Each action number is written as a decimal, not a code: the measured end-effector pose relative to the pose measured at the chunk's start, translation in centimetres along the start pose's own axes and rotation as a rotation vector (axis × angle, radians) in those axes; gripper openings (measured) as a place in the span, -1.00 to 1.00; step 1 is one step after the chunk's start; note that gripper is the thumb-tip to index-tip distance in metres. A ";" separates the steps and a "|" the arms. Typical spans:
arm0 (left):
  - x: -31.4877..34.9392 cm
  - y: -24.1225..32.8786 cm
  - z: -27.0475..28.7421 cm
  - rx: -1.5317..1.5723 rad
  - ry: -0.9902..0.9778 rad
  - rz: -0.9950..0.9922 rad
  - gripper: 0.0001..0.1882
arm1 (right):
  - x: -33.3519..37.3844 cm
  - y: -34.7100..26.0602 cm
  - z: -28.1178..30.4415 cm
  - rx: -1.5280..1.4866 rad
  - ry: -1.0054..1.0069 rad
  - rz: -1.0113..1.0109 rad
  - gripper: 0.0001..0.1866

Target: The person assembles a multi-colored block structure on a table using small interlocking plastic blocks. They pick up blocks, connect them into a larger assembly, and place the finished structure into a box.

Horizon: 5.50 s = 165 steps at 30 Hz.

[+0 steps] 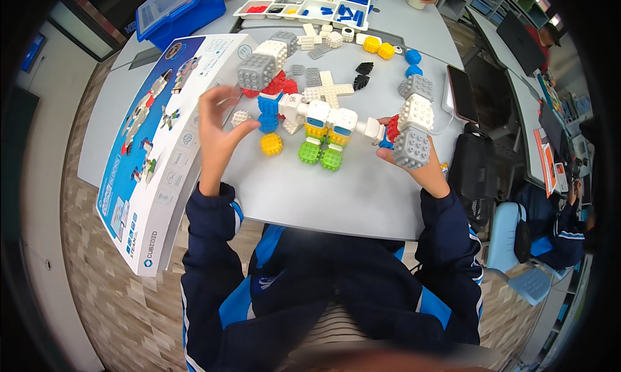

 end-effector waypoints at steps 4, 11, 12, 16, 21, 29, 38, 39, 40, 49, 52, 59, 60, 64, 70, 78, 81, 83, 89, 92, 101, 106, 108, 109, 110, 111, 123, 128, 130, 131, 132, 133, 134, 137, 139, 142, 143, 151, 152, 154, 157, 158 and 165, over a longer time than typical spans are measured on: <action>-1.6 -3.1 -3.9 0.171 -0.400 0.260 -0.09 | -0.5 0.9 -0.4 -0.103 -0.018 -0.114 -0.53; -0.4 -3.6 -6.7 0.151 -0.484 0.472 -0.45 | -1.7 1.6 0.4 -0.051 -0.049 -0.122 -0.50; -0.2 -3.5 -6.7 0.138 -0.444 0.445 -0.47 | -1.8 1.7 0.5 -0.044 -0.054 -0.121 -0.49; 0.6 -2.7 -7.1 0.165 -0.354 0.335 -0.49 | -2.3 1.8 0.9 -0.077 -0.036 -0.110 -0.47; 1.3 -2.9 -7.5 0.190 -0.353 0.391 -0.44 | -2.4 2.0 0.8 -0.232 0.017 -0.098 -0.26; -0.2 -2.4 -2.5 0.108 -0.445 0.224 -0.23 | -1.0 4.5 4.2 0.172 -0.059 -0.122 -0.58; -3.4 -0.1 1.0 -0.451 -0.249 0.126 -0.63 | 0.1 7.2 5.6 0.430 0.007 0.026 -0.78; -3.7 0.3 0.8 -0.455 -0.212 0.061 -0.66 | 0.4 7.6 5.9 0.429 0.021 0.021 -0.79; -4.1 0.2 0.6 -0.424 -0.187 0.025 -0.68 | 0.4 7.7 5.9 0.479 0.022 0.091 -0.81; -5.6 -6.6 -6.2 -0.895 -0.143 -0.339 -0.62 | 2.0 13.9 7.5 0.452 0.033 -0.014 -0.59; -4.6 -8.4 -7.2 -1.054 -0.151 -0.377 -0.61 | 2.5 14.6 7.7 0.442 0.024 -0.136 -0.60; -4.9 -8.8 -7.2 -0.871 -0.155 -0.362 -0.64 | 2.6 14.3 7.2 0.549 0.016 -0.155 -0.65; -4.9 -8.8 -7.3 -0.866 -0.166 -0.359 -0.65 | 2.7 14.6 7.2 0.531 0.033 -0.143 -0.66; -5.1 -7.9 -7.9 -0.761 -0.183 -0.340 -0.64 | 3.2 16.2 7.6 0.499 0.127 -0.054 -0.65; -5.6 -7.2 -6.9 -0.471 -0.157 -0.166 -0.58 | 3.8 17.5 8.4 0.509 0.196 -0.003 -0.65; -6.8 -8.9 -10.1 -1.007 -0.455 -0.220 -0.30 | 3.0 11.5 6.3 0.581 0.200 0.138 -0.76; -7.8 -9.2 -11.0 -0.985 -0.532 -0.022 -0.25 | 2.0 10.6 5.2 0.214 0.206 0.038 -0.78; -8.3 -8.8 -11.6 -1.029 -0.491 0.003 -0.24 | 1.5 9.1 4.6 0.244 0.174 0.047 -0.79; -10.2 -7.6 -11.5 -0.814 -0.370 -0.076 -0.33 | 0.9 6.0 4.2 0.321 0.172 0.095 -0.82; -12.5 -7.4 -11.3 -0.834 -0.307 -0.122 -0.37 | 0.8 5.9 3.9 0.315 0.149 0.093 -0.82; -17.7 -12.6 -16.9 -0.933 -0.518 -0.055 -0.38 | 1.0 7.1 3.7 0.184 0.105 0.010 -0.79; -17.5 -13.6 -15.8 -0.950 -0.663 0.148 -0.43 | 2.5 10.2 3.8 0.165 0.096 -0.093 -0.78; -16.3 -11.9 -13.8 -0.866 -0.573 0.152 -0.46 | 2.9 10.7 4.1 0.455 0.057 -0.005 -0.79; -15.5 -10.2 -13.0 -0.783 -0.535 0.072 -0.49 | 3.0 10.3 3.4 0.733 -0.055 0.132 -0.74; -14.7 -8.0 -12.0 -0.727 -0.462 -0.043 -0.52 | 3.3 9.7 2.8 1.076 -0.120 0.318 -0.68; -13.8 -6.1 -11.0 -0.737 -0.389 -0.123 -0.54 | 3.8 9.6 2.1 1.329 -0.178 0.463 -0.62; 7.3 5.7 7.2 -1.337 0.275 0.247 -0.37 | 3.5 10.7 7.0 0.992 0.090 0.253 -0.83; 17.2 7.6 13.9 -1.409 0.388 0.416 -0.17 | 3.6 5.8 8.0 0.879 0.263 0.082 -0.77; 19.1 7.7 15.8 -1.524 0.426 0.478 -0.13 | 4.3 3.0 7.4 0.891 0.351 0.062 -0.73; 19.7 8.1 16.2 -1.521 0.433 0.426 -0.14 | 4.6 1.5 7.0 0.898 0.394 0.068 -0.73; 20.0 8.2 16.6 -1.509 0.435 0.389 -0.15 | 5.0 0.2 6.6 0.927 0.419 0.052 -0.74; 20.2 8.4 16.9 -1.489 0.433 0.344 -0.15 | 5.1 -0.9 6.0 0.952 0.419 0.043 -0.75; 20.2 8.5 17.2 -1.503 0.420 0.305 -0.17 | 5.3 -1.8 5.6 0.967 0.416 0.025 -0.75; 20.0 9.1 17.6 -1.486 0.391 0.210 -0.21 | 5.0 -4.7 4.1 1.018 0.387 0.116 -0.80; 19.9 9.3 18.0 -1.425 0.377 0.203 -0.24 | 4.7 -7.0 2.9 1.054 0.390 0.321 -0.82; 19.9 9.2 18.1 -1.388 0.387 0.214 -0.23 | 4.1 -7.6 1.7 0.981 0.348 0.314 -0.86; 20.1 9.2 18.0 -1.370 0.409 0.211 -0.24 | 3.8 -7.7 1.0 0.983 0.318 0.310 -0.87; 20.7 8.3 17.6 -1.348 0.508 0.223 -0.23 | 2.2 -9.8 -6.2 0.820 0.166 0.616 -0.89; 20.7 8.5 17.6 -1.347 0.509 0.203 -0.22 | 2.1 -9.8 -6.8 0.803 0.145 0.633 -0.89; 20.6 8.9 17.8 -1.354 0.478 0.220 -0.24 | 1.8 -9.9 -7.6 0.757 0.118 0.653 -0.89; 19.9 10.0 18.4 -1.378 0.452 0.195 -0.26 | 1.7 -10.1 -7.9 0.732 0.108 0.683 -0.88; 19.4 10.5 18.9 -1.386 0.442 0.183 -0.26 | 1.6 -10.1 -7.9 0.727 0.102 0.680 -0.87; 13.9 15.2 24.7 -1.574 0.560 -0.064 -0.28 | 2.2 -10.0 -7.4 0.708 0.122 0.624 -0.86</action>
Point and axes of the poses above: each hand's wrist, its own x-axis away from the middle knuckle, its own z-axis out of the back of the hand, y = z × x, the point moved 8 cm from there along -x, towards the middle knuckle, and after that the axes turned 12 degrees about z, right-handed, at the moved point
